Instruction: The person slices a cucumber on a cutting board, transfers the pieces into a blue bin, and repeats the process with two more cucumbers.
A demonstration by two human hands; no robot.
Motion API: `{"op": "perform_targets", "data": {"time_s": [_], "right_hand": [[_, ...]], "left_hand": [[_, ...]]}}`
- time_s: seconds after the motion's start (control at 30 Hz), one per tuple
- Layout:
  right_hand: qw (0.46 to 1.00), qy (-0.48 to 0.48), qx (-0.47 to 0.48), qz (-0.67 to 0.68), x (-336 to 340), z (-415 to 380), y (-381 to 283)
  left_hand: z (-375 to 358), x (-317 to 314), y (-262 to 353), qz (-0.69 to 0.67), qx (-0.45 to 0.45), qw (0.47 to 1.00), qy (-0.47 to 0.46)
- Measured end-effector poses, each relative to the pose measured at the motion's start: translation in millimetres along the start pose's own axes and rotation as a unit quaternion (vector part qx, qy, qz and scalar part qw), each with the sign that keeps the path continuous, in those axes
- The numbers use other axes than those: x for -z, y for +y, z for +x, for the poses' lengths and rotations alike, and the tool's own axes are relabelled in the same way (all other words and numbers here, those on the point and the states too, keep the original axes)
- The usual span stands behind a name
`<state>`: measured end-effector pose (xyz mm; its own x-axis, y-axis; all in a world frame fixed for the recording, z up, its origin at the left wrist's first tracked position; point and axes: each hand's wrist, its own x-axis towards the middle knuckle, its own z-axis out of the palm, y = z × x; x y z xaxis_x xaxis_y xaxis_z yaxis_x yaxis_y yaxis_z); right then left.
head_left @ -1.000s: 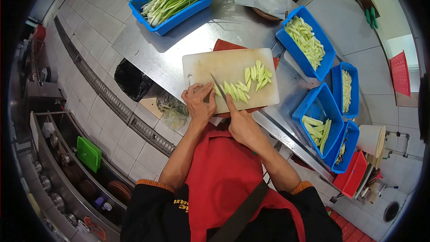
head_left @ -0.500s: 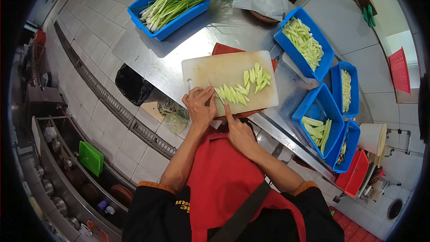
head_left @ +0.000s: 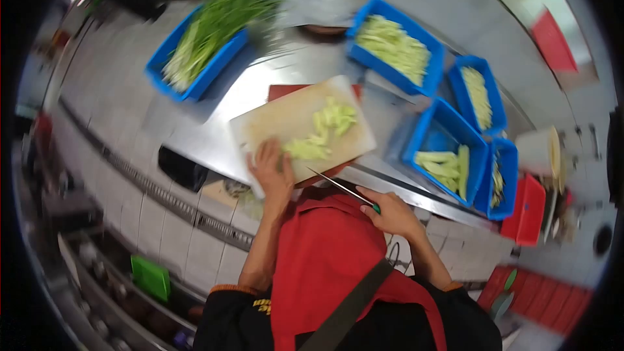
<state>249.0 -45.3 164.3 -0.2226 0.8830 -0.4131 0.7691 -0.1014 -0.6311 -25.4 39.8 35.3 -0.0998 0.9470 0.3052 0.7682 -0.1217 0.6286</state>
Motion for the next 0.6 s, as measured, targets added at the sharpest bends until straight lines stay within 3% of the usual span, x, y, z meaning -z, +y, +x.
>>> {"op": "perform_targets", "data": {"time_s": [0.1, 0.23, 0.3, 0.43, 0.5, 0.57, 0.6], "right_hand": [[0.994, 0.111, -0.001, -0.016, 43, -18, 29], [0.962, 0.269, -0.044, -0.007, 103, -23, 83], [0.963, 0.234, -0.132, -0.014, 131, -18, 120], [0.969, 0.223, -0.089, -0.051, 146, -3, 213], [0.971, 0.225, -0.044, -0.073, 149, 1, 235], [0.979, 0.146, -0.137, -0.026, 155, 3, 242], [0.986, 0.129, -0.108, -0.006, 157, 4, 244]], "left_hand": [[1, -24, 28, -0.054, -0.005, 0.998, -0.038], [19, -36, 79, 0.055, -0.009, 0.994, -0.092], [34, -50, 80, 0.026, -0.051, 0.996, -0.073], [60, -71, 69, -0.056, -0.147, 0.985, -0.075], [75, -72, 74, -0.073, -0.137, 0.983, -0.100], [86, -73, 75, -0.092, -0.126, 0.980, -0.125], [90, -74, 74, -0.084, -0.134, 0.979, -0.129]]}}
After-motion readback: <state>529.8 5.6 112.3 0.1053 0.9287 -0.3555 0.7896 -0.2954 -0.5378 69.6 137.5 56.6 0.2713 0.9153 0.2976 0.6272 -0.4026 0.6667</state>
